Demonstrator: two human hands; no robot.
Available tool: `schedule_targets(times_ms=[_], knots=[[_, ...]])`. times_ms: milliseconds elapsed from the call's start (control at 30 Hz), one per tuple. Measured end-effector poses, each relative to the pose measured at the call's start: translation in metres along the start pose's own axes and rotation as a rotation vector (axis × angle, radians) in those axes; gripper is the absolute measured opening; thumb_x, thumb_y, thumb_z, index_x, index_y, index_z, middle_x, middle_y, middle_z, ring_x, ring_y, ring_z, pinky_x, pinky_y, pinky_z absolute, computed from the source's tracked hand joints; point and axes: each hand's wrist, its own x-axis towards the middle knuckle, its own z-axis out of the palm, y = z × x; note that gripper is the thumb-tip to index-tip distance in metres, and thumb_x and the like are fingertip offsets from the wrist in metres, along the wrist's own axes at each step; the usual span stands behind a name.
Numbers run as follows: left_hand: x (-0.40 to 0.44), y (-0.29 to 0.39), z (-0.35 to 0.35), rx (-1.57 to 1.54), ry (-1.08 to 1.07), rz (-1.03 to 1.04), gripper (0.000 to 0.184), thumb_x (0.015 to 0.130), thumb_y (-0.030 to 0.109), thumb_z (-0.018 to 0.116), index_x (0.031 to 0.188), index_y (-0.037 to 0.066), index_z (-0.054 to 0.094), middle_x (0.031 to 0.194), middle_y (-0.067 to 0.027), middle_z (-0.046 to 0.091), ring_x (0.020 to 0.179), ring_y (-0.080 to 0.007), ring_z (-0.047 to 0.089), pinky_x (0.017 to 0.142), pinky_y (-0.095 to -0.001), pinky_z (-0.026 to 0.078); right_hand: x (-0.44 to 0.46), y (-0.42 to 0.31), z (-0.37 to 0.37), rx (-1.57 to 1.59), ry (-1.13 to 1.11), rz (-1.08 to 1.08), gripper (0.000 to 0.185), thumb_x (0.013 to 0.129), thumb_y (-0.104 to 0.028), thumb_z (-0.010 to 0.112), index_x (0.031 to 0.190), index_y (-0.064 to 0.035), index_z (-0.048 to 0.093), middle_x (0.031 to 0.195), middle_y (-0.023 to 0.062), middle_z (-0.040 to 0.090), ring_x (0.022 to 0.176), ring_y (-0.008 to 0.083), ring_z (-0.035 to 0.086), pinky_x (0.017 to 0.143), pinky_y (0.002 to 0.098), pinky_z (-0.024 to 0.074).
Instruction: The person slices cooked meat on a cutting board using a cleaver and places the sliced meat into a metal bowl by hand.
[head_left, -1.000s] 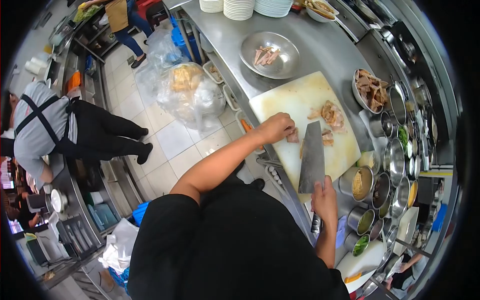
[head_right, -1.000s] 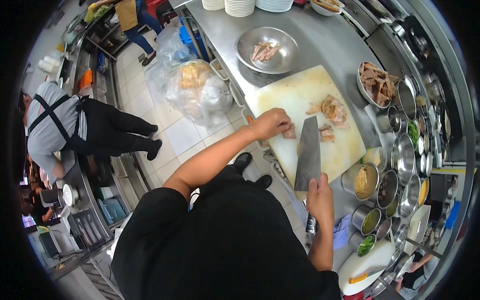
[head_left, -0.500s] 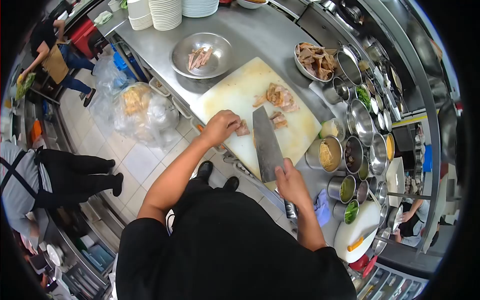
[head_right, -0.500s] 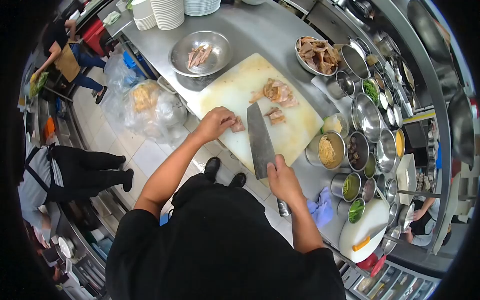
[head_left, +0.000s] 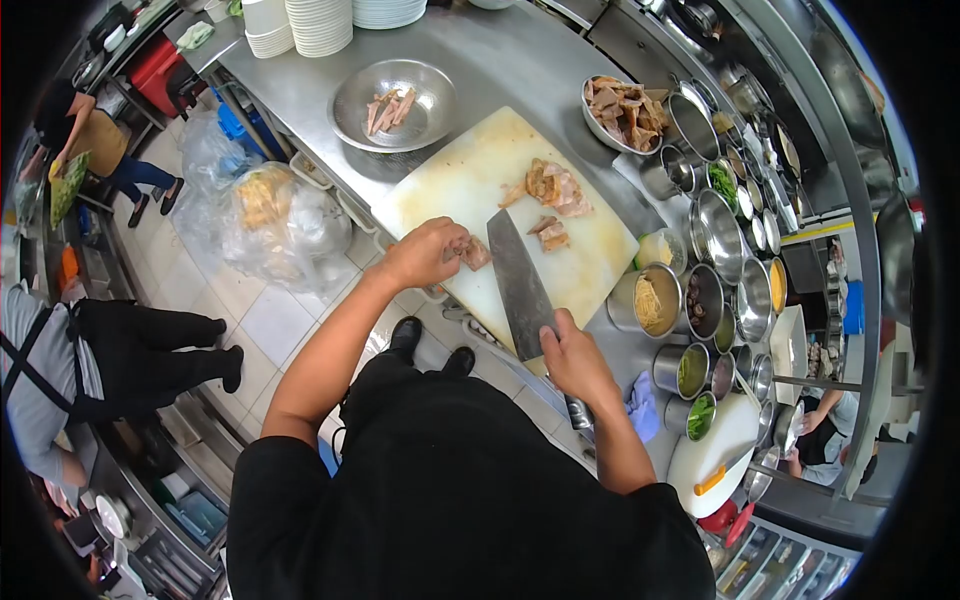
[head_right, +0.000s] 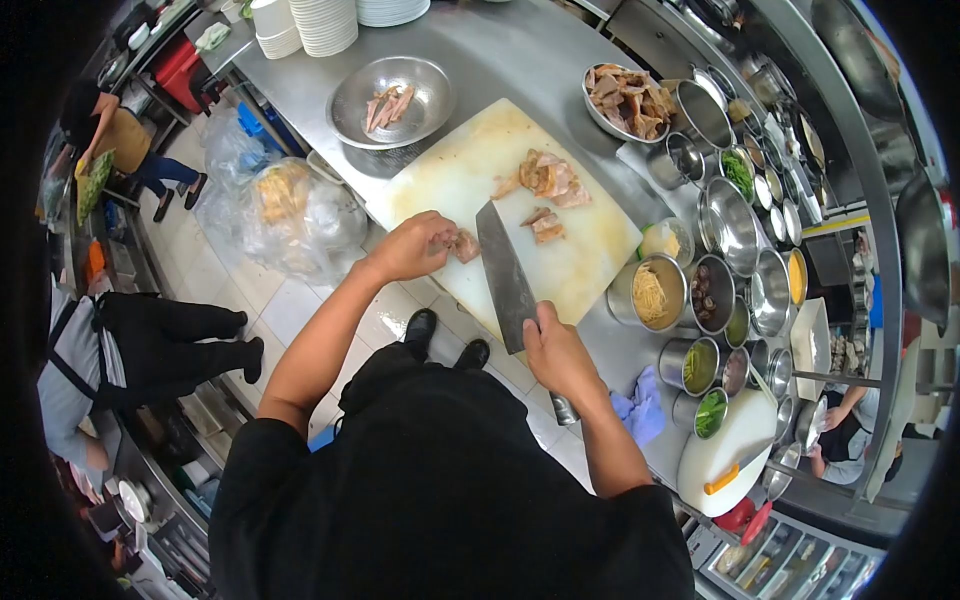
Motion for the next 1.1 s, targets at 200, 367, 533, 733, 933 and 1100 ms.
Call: schedule_targets(times_ms=[200,367,533,733,933,1100], knots=[[-0.004,0.01,-0.001,0.017,-0.008,-0.018,0.021,0.078,0.003,0.069,0.098,0.001,0.064,0.089,-0.0113,0.062,0.081,-0.025,0.062,0.074,-0.0356,0.053,0.001,-0.002,0.008,-0.131,0.014,-0.106,0.025,0.102,-0.022,0.046,0.109,0.0018,0.043,0.081,0.0387,0.062,0.083,0.0581,0.06,0.078,0.062,0.0439],[-0.001,0.01,-0.001,0.045,-0.017,-0.024,0.02,0.078,0.005,0.069,0.097,0.0,0.063,0.086,-0.0122,0.062,0.08,-0.0264,0.062,0.073,-0.0357,0.053,0.002,-0.018,0.003,-0.209,-0.065,-0.131,0.024,0.102,-0.021,0.047,0.108,0.0021,0.043,0.08,0.0363,0.063,0.082,0.056,0.06,0.075,0.0608,0.0434],[0.002,0.007,-0.001,0.058,-0.037,-0.039,0.016,0.076,0.006,0.068,0.09,0.0,0.062,0.085,-0.0148,0.063,0.084,-0.0307,0.063,0.076,-0.0396,0.052,0.014,-0.031,0.005,-0.3,-0.123,-0.142,0.024,0.101,-0.015,0.045,0.104,0.0081,0.043,0.078,0.0386,0.062,0.078,0.0564,0.062,0.076,0.0604,0.047],[0.002,0.012,-0.002,0.063,-0.047,-0.104,0.013,0.075,0.006,0.067,0.085,-0.001,0.062,0.086,-0.0162,0.063,0.088,-0.0341,0.062,0.079,-0.0433,0.052,0.033,-0.028,0.024,-0.309,-0.081,-0.163,0.025,0.102,-0.016,0.044,0.104,0.0095,0.042,0.078,0.0382,0.062,0.076,0.0561,0.062,0.074,0.0605,0.0474],[-0.021,0.01,0.013,-0.003,0.175,-0.056,0.017,0.076,0.005,0.069,0.087,0.002,0.057,0.085,-0.0136,0.059,0.082,-0.0294,0.06,0.073,-0.0378,0.05,0.03,0.019,0.032,-0.12,0.04,-0.153,0.028,0.102,-0.022,0.047,0.112,0.0046,0.043,0.075,0.032,0.063,0.069,0.0468,0.064,0.065,0.0535,0.0483],[-0.045,0.022,0.013,-0.045,0.292,-0.223,0.018,0.078,0.004,0.067,0.09,0.002,0.054,0.084,-0.0085,0.059,0.072,-0.0196,0.059,0.066,-0.0338,0.05,0.027,0.021,0.017,0.265,0.086,-0.016,0.025,0.103,-0.027,0.052,0.111,-0.0047,0.043,0.063,0.0174,0.059,0.046,0.0294,0.059,0.044,0.0423,0.0465]])
